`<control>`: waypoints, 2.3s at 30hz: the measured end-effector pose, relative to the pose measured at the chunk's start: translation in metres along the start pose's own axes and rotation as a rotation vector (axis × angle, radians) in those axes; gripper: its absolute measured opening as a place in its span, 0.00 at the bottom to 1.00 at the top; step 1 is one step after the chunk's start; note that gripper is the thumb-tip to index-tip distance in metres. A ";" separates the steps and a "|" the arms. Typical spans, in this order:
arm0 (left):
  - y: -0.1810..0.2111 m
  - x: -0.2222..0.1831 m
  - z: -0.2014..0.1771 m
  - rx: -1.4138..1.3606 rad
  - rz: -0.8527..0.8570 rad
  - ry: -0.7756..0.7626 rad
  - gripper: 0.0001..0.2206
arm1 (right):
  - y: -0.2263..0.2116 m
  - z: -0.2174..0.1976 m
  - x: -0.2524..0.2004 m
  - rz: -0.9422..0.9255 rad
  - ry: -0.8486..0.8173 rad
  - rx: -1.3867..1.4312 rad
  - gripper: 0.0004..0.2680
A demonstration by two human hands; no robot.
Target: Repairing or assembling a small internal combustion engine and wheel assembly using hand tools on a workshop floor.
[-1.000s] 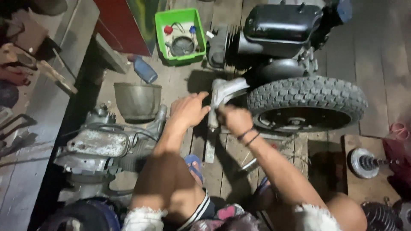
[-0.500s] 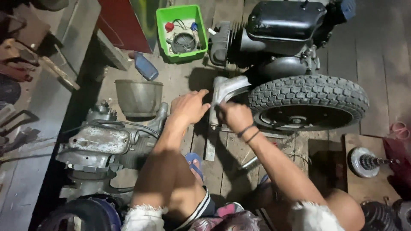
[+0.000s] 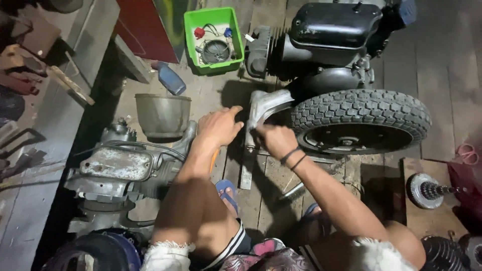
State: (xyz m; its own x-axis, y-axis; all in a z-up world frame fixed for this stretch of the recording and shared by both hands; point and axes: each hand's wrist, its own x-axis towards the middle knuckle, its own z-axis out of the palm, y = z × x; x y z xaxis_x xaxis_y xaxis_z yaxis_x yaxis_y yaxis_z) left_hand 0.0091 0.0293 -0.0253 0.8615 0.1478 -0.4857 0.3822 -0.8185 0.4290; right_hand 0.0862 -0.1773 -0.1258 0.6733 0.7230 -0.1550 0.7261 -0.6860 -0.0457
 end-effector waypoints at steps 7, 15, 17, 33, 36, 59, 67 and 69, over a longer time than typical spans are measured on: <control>0.008 -0.005 0.001 0.003 0.010 0.005 0.26 | 0.007 0.006 0.004 0.038 -0.007 0.029 0.07; 0.005 -0.003 -0.003 0.006 0.007 0.014 0.26 | 0.025 0.014 0.023 -0.005 0.091 0.032 0.08; 0.005 -0.004 -0.008 0.006 0.006 0.025 0.26 | 0.010 -0.001 0.012 -0.049 0.067 0.040 0.08; 0.007 0.004 0.000 0.015 0.033 0.013 0.26 | 0.007 0.013 0.005 0.060 0.198 0.197 0.05; 0.008 -0.001 0.000 -0.008 0.016 0.029 0.25 | -0.001 -0.011 -0.006 0.020 0.100 0.177 0.06; 0.001 -0.010 -0.010 -0.018 -0.004 0.009 0.26 | 0.000 -0.034 -0.003 -0.128 -0.063 0.215 0.07; -0.003 -0.006 -0.010 -0.002 -0.004 0.029 0.26 | 0.005 -0.031 -0.004 -0.216 0.084 0.354 0.04; 0.006 -0.017 -0.015 -0.035 0.002 0.037 0.25 | 0.002 -0.021 -0.016 -0.276 0.081 0.446 0.06</control>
State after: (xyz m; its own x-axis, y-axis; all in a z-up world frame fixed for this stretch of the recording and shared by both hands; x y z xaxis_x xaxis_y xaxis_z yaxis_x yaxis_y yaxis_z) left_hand 0.0012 0.0302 -0.0032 0.8737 0.1670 -0.4570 0.3915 -0.7991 0.4563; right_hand 0.0797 -0.1887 -0.1028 0.4872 0.8733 -0.0021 0.7597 -0.4250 -0.4922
